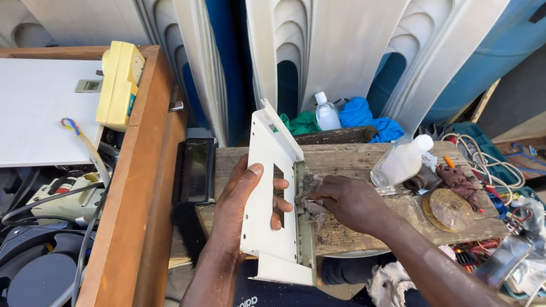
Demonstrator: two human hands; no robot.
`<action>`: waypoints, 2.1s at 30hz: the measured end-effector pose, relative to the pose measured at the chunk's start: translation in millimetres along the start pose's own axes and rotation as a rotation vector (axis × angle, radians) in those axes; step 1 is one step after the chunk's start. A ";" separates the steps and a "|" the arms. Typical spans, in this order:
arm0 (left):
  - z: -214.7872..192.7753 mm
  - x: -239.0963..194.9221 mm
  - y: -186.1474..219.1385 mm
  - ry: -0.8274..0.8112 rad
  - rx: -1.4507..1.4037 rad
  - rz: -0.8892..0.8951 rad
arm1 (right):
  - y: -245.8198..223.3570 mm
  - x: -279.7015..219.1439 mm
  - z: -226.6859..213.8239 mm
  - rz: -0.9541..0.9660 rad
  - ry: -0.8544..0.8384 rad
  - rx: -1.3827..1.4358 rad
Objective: Cleaning a white metal frame using liquid cleaner, a cloth, and a screwdriver for scraping.
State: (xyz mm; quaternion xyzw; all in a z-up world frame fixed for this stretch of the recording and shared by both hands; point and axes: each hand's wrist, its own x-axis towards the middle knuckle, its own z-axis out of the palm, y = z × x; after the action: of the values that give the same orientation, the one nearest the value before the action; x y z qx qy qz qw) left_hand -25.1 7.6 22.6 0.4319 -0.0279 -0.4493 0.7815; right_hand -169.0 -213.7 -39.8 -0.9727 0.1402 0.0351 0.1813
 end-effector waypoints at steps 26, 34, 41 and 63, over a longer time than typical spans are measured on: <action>-0.4 -9.7 -4.5 -0.043 0.063 0.027 | -45.4 -25.3 -11.2 -0.126 -0.226 -0.287; -0.5 -13.7 -4.0 -0.062 0.069 0.030 | -49.1 -37.1 -33.9 0.066 -0.434 0.055; 2.7 -8.9 -5.6 -0.122 0.110 0.071 | -44.5 -63.4 11.2 -0.389 -0.195 -0.315; 10.1 -8.5 -5.4 -0.096 0.122 0.084 | -71.0 -69.8 15.4 -0.363 -0.218 -0.627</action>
State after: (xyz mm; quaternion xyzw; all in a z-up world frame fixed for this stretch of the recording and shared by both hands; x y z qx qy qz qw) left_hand -38.2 6.0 28.1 0.4551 -0.1108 -0.4338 0.7697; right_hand -215.9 -126.5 -21.5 -0.9806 -0.0721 0.1468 -0.1083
